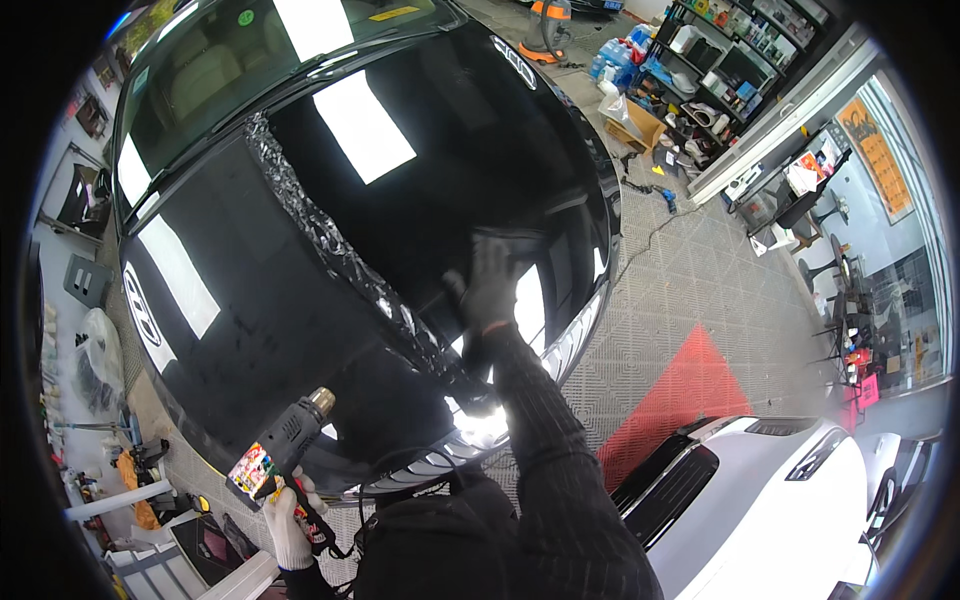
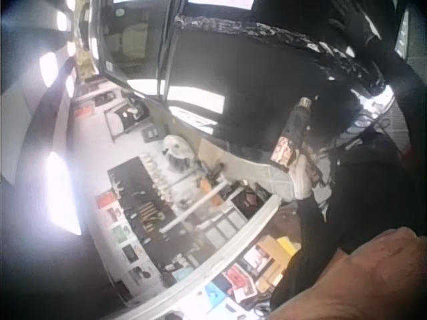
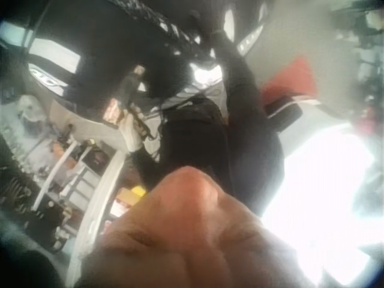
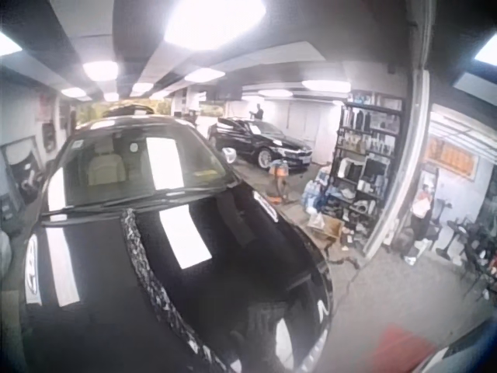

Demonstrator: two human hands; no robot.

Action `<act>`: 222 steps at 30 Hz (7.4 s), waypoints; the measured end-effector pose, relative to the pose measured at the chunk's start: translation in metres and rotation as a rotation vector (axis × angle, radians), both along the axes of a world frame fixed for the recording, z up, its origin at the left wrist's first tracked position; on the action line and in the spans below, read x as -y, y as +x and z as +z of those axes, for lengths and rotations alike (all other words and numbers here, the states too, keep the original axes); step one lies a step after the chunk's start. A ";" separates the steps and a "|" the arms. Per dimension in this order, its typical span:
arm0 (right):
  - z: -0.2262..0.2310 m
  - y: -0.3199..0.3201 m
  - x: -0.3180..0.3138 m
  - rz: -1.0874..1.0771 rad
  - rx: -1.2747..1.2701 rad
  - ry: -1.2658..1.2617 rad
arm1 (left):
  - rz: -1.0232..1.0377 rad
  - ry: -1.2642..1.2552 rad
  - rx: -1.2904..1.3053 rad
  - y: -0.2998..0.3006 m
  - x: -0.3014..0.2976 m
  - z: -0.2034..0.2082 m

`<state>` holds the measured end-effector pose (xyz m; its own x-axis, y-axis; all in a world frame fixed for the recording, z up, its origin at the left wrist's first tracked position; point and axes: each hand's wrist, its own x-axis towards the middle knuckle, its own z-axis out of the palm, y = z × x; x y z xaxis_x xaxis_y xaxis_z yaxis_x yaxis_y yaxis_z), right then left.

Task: The person applies a black vinyl wrap to the hood of a black car. Using a heat gun in the left hand and a squeegee in the right, they heat and smooth the wrap along the hood's edges and contours, working from the windshield area toward the front bumper.

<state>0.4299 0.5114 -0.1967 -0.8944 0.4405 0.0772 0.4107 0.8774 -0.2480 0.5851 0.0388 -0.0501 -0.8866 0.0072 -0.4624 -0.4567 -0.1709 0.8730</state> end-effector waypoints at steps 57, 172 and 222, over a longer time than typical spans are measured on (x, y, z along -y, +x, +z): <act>0.084 0.089 0.147 -0.143 0.059 -0.409 | -0.348 -0.085 -0.195 0.015 0.034 -0.031; -0.028 0.225 0.040 0.076 0.094 -1.197 | -0.004 0.169 0.013 0.157 -0.008 -0.032; -0.095 0.173 0.071 0.084 -0.460 -1.234 | 0.124 0.155 -0.127 0.197 -0.075 -0.074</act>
